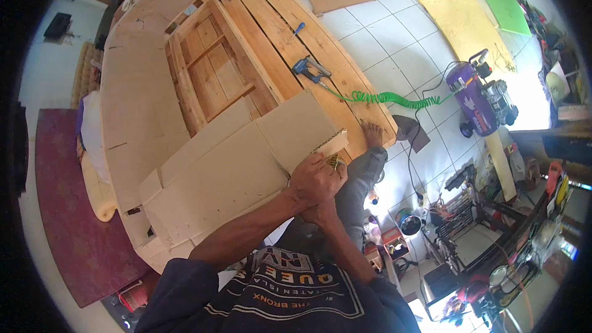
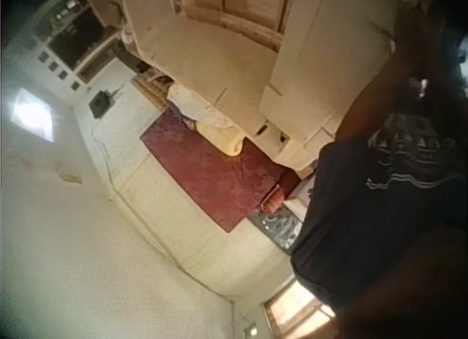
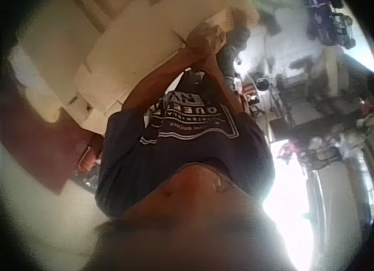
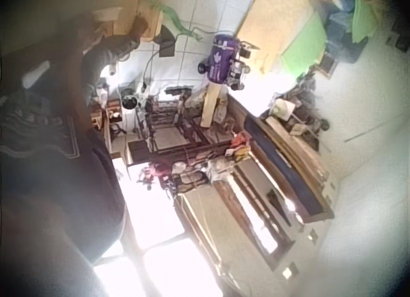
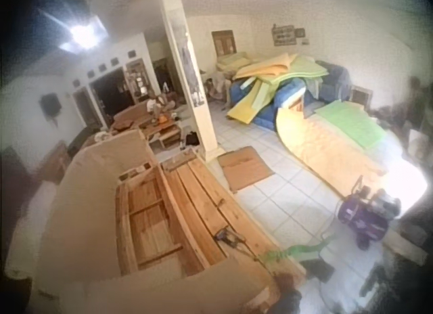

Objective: The person assembles a wooden structure by cutting cardboard pieces with scissors and attaching them to the frame using a pneumatic nail gun. The person repeatedly positions and fastens cardboard sections to the wooden frame.

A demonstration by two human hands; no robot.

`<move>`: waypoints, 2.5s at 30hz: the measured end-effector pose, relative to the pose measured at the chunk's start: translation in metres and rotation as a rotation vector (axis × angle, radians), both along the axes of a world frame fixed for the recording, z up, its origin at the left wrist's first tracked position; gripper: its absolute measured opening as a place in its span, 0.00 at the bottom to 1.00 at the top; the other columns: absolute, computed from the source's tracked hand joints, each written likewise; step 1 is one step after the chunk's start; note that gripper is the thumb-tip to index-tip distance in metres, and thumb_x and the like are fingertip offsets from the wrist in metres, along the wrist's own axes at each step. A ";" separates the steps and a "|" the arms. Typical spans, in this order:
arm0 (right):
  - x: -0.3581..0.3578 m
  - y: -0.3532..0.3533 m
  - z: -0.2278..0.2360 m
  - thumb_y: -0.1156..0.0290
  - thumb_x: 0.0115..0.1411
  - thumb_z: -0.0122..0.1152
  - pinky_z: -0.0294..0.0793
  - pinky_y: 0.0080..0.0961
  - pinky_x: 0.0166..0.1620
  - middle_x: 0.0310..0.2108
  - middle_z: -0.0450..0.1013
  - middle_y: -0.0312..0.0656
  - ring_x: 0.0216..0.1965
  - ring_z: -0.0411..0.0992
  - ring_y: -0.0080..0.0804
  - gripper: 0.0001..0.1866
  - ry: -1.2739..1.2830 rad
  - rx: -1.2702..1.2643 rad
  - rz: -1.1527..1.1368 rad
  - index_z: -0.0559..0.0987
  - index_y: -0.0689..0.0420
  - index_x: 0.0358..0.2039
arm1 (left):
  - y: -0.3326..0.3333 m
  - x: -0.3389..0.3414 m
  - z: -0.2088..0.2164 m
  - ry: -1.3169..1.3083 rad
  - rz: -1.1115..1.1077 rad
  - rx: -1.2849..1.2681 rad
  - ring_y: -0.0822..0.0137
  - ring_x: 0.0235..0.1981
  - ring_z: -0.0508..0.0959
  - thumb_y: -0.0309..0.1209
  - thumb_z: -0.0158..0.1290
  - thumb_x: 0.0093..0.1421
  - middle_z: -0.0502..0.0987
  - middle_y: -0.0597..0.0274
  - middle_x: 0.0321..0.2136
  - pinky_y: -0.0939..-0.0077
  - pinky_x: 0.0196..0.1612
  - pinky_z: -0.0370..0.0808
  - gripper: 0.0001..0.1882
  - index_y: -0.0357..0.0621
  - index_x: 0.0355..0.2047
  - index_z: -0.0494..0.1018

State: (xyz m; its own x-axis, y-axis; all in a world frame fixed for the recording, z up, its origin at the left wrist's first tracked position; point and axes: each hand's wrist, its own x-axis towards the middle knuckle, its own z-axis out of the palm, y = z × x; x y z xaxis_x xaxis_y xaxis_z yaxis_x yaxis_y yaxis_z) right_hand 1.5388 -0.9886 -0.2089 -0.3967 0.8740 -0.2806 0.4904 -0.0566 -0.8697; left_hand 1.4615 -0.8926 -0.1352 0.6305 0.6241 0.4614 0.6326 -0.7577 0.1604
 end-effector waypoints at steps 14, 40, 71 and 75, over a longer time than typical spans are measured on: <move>0.061 0.162 0.008 0.59 0.66 0.60 0.58 0.40 0.70 0.64 0.68 0.49 0.67 0.63 0.47 0.29 -0.017 -0.202 0.700 0.69 0.56 0.65 | 0.065 0.026 0.032 -0.239 0.496 -0.064 0.65 0.16 0.77 0.29 0.61 0.52 0.75 0.61 0.12 0.70 0.31 0.71 0.14 0.45 0.12 0.74; -0.006 0.241 0.056 0.54 0.64 0.63 0.63 0.40 0.67 0.58 0.72 0.51 0.63 0.68 0.47 0.31 -0.201 -0.323 1.291 0.71 0.56 0.63 | 0.070 -0.226 0.039 0.164 1.108 -0.719 0.48 0.63 0.68 0.73 0.54 0.56 0.73 0.47 0.55 0.44 0.68 0.57 0.49 0.40 0.59 0.70; -0.041 0.257 0.068 0.48 0.61 0.68 0.69 0.40 0.62 0.52 0.77 0.53 0.58 0.74 0.47 0.34 -0.260 -0.309 1.494 0.73 0.57 0.61 | 0.028 -0.165 0.069 0.135 0.910 -0.236 0.42 0.74 0.49 0.60 0.73 0.40 0.55 0.52 0.71 0.31 0.71 0.48 0.56 0.55 0.67 0.64; -0.032 0.261 0.069 0.47 0.61 0.68 0.70 0.40 0.62 0.52 0.77 0.53 0.57 0.75 0.47 0.35 -0.267 -0.285 1.545 0.73 0.57 0.60 | 0.043 -0.170 0.048 0.253 0.733 -1.010 0.43 0.78 0.37 0.62 0.71 0.42 0.44 0.52 0.77 0.27 0.73 0.33 0.62 0.64 0.74 0.55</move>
